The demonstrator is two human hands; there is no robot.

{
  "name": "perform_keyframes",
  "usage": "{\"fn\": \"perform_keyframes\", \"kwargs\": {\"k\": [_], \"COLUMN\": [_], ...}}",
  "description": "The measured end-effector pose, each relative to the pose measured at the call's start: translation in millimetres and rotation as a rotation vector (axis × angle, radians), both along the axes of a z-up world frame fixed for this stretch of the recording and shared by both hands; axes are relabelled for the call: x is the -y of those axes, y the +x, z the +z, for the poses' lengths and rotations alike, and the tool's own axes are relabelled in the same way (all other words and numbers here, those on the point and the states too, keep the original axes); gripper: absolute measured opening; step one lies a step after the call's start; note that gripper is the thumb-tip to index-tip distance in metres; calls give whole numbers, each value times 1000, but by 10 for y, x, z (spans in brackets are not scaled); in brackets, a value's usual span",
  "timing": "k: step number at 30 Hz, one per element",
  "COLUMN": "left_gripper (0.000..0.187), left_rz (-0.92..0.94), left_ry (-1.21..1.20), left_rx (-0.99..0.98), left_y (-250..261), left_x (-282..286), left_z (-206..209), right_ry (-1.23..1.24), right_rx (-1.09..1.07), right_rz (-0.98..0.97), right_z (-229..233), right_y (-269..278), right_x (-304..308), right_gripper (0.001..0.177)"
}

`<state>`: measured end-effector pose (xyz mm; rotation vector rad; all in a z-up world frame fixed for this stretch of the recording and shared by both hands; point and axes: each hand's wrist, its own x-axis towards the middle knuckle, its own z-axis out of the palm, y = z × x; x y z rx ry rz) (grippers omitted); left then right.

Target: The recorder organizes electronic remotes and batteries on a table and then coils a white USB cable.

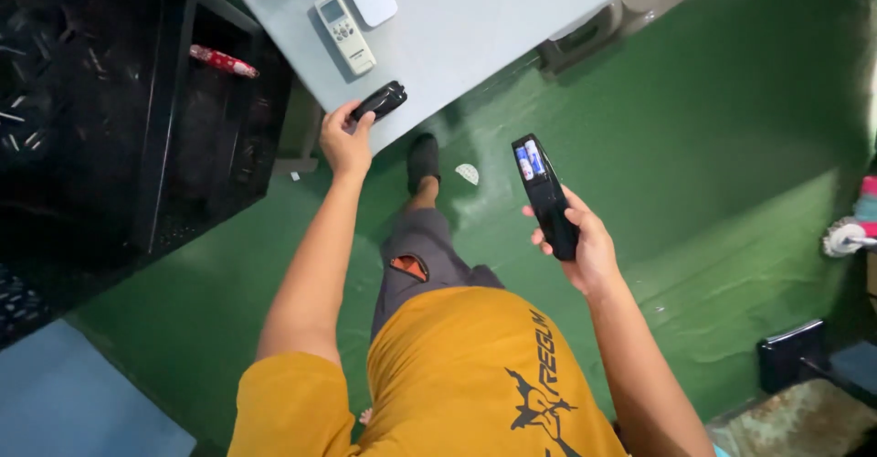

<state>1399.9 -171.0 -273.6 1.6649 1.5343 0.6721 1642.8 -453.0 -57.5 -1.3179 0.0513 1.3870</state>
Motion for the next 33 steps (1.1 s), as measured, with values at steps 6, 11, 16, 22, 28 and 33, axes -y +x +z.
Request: {"fn": "perform_keyframes", "kwargs": {"k": [6,11,16,22,28,33], "left_gripper": [48,59,71,60,51,53], "left_rz": [-173,-656,-996,-942,-541,-198], "left_ry": [212,195,338,466,462,556], "left_rx": [-250,41,103,88,185,154], "left_y": [162,721,1377,1685,1926,2209], "left_x": [-9,-7,100,557,1166,1722], "left_z": [461,1390,2211,2467,2969,3220], "right_ry": [39,54,92,242,888,801], "right_rx": [-63,-2,94,144,-176,-159], "right_rz": [72,180,338,552,292,237], "right_z": [-70,-53,125,548,317,774], "right_y": [325,598,1051,1642,1871,1285], "right_x": [-510,-683,-768,-654,-561,-856], "right_gripper": [66,66,66,67,84,69]}}
